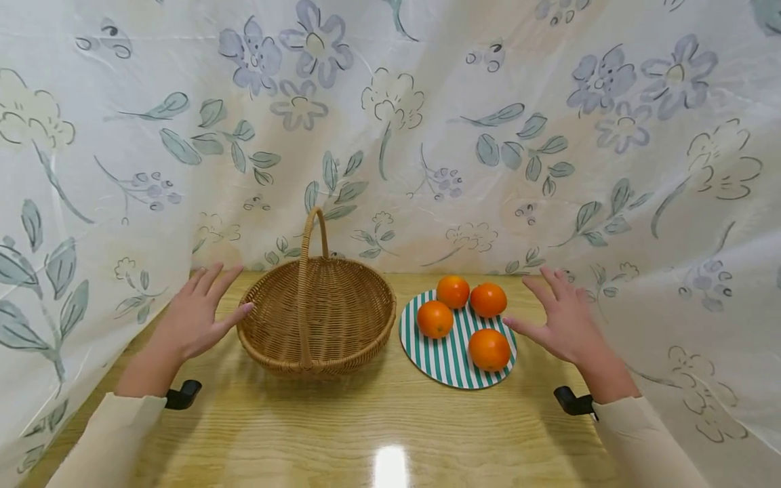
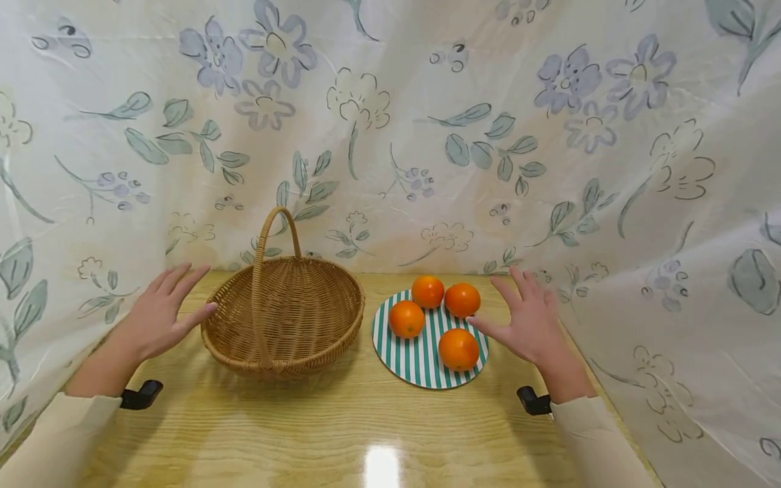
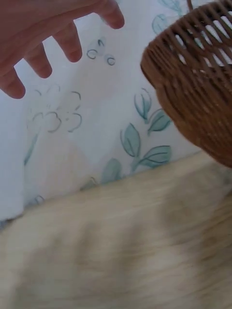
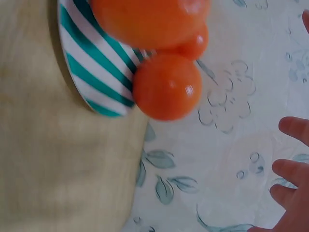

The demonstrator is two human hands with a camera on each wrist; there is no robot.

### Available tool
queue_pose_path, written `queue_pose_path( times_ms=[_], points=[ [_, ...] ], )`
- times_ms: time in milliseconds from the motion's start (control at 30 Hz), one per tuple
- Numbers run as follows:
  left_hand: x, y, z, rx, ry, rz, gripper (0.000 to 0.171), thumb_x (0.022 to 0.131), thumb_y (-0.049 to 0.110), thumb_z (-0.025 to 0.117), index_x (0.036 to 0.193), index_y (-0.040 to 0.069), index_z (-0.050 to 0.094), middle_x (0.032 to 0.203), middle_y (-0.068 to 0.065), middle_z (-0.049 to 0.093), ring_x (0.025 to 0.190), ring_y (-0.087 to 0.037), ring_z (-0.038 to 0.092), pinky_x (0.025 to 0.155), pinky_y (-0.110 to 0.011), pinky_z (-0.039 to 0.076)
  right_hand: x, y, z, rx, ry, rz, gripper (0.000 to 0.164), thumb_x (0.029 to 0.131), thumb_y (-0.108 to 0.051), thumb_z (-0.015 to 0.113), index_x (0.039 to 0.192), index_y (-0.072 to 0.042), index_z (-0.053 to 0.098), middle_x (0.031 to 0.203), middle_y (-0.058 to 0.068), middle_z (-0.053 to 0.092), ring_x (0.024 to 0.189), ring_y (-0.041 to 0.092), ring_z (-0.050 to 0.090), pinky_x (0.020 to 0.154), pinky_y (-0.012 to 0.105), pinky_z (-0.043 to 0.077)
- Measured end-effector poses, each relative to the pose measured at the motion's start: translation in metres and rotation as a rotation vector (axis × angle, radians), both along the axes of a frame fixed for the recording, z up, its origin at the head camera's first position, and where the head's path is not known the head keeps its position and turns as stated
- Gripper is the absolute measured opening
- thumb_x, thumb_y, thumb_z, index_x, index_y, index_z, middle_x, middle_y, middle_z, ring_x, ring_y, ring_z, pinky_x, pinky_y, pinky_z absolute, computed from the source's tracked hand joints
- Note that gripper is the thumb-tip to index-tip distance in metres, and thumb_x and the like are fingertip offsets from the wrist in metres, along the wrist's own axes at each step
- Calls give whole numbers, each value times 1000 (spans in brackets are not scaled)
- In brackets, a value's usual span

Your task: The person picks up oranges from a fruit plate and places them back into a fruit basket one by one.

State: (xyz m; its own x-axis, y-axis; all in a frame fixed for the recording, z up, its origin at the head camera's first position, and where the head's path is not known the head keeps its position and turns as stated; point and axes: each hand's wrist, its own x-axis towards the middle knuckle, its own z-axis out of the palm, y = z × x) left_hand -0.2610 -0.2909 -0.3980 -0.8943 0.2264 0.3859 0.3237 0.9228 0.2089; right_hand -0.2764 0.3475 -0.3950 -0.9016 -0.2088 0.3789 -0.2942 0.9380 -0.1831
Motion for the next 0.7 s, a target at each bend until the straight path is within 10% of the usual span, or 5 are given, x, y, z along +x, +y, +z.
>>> queue_pose_path(
  times_ms=[333,700],
  points=[
    [1,1,-24,366,-41,-138,64,108,31,51,165,18,24,161,-31,31,144,-58,28,108,-79,27,31,-32,-38,-238,23,77,81,84,-47,82,148,-7,52,165,22,28,152,50,19,109,82,24],
    [5,-2,-31,714,-414,-161,69,110,41,46,166,18,15,162,-32,26,141,-53,40,98,-53,57,48,-55,-60,-353,-180,26,90,80,-53,84,151,-11,50,165,24,28,146,54,28,107,82,30]
  ],
)
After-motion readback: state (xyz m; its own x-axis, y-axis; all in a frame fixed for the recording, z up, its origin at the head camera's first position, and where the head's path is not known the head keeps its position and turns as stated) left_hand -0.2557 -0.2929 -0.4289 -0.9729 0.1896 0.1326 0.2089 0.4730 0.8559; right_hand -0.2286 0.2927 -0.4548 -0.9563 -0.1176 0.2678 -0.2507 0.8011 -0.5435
